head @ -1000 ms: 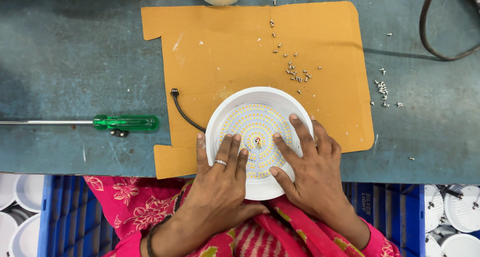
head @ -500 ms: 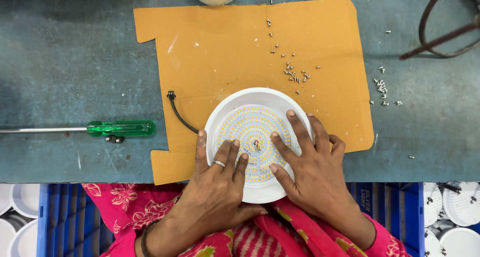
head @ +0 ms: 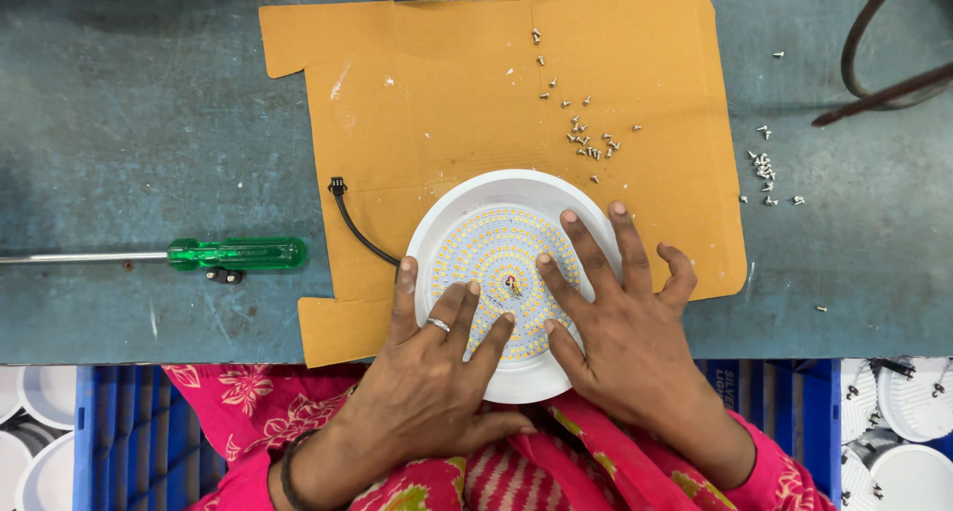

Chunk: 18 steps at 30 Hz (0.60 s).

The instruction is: The person assembles LED light fixtures by attaching a white plastic cover to a circular LED base, securing it with screws using a power drill, and connecting wires. The person handles multiple units, placing finished ones into a blue crate.

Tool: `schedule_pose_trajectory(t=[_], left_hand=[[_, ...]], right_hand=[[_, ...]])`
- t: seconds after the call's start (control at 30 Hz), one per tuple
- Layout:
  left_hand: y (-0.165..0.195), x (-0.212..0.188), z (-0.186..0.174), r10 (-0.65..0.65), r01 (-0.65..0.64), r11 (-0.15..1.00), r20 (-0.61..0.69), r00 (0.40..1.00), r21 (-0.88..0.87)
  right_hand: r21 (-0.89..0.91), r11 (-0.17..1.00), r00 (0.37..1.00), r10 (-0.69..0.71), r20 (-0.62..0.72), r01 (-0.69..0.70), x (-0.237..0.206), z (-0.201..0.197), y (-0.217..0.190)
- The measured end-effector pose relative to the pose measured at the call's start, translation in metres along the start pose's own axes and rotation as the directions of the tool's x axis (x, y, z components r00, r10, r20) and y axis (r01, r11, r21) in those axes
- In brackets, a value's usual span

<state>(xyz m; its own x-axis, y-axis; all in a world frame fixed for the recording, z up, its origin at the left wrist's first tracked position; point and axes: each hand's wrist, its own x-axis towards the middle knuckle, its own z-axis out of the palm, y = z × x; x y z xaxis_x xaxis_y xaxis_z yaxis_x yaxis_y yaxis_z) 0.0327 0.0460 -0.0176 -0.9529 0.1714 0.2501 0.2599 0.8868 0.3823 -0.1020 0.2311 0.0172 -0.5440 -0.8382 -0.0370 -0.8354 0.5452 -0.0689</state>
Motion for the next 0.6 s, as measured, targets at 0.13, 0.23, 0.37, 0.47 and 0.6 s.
schedule_pose_trajectory(t=[0.13, 0.23, 0.37, 0.47, 0.6], left_hand=[[-0.002, 0.001, -0.001, 0.016, -0.016, 1.0, 0.013, 1.0, -0.027], [-0.002, 0.001, 0.0, 0.027, -0.027, 1.0, -0.011, 1.0, -0.015], [-0.002, 0.001, 0.001, 0.049, -0.048, 0.998, -0.046, 0.998, 0.027], [-0.003, 0.002, 0.001, 0.052, -0.053, 0.999, -0.074, 0.996, -0.002], [-0.004, 0.003, 0.003, 0.07, -0.072, 0.997, -0.093, 0.993, -0.019]], right_hand=[[0.004, 1.0, 1.0, -0.009, 0.016, 0.009, 0.003, -0.002, 0.001], [0.001, 1.0, 0.999, -0.017, 0.032, 0.017, 0.005, -0.004, 0.002], [-0.024, 0.999, 0.998, -0.02, 0.057, 0.021, 0.008, -0.005, 0.003], [-0.009, 0.999, 0.998, -0.031, 0.057, 0.032, 0.011, -0.006, 0.005], [-0.013, 0.997, 0.996, -0.072, 0.057, 0.073, 0.015, -0.008, 0.011]])
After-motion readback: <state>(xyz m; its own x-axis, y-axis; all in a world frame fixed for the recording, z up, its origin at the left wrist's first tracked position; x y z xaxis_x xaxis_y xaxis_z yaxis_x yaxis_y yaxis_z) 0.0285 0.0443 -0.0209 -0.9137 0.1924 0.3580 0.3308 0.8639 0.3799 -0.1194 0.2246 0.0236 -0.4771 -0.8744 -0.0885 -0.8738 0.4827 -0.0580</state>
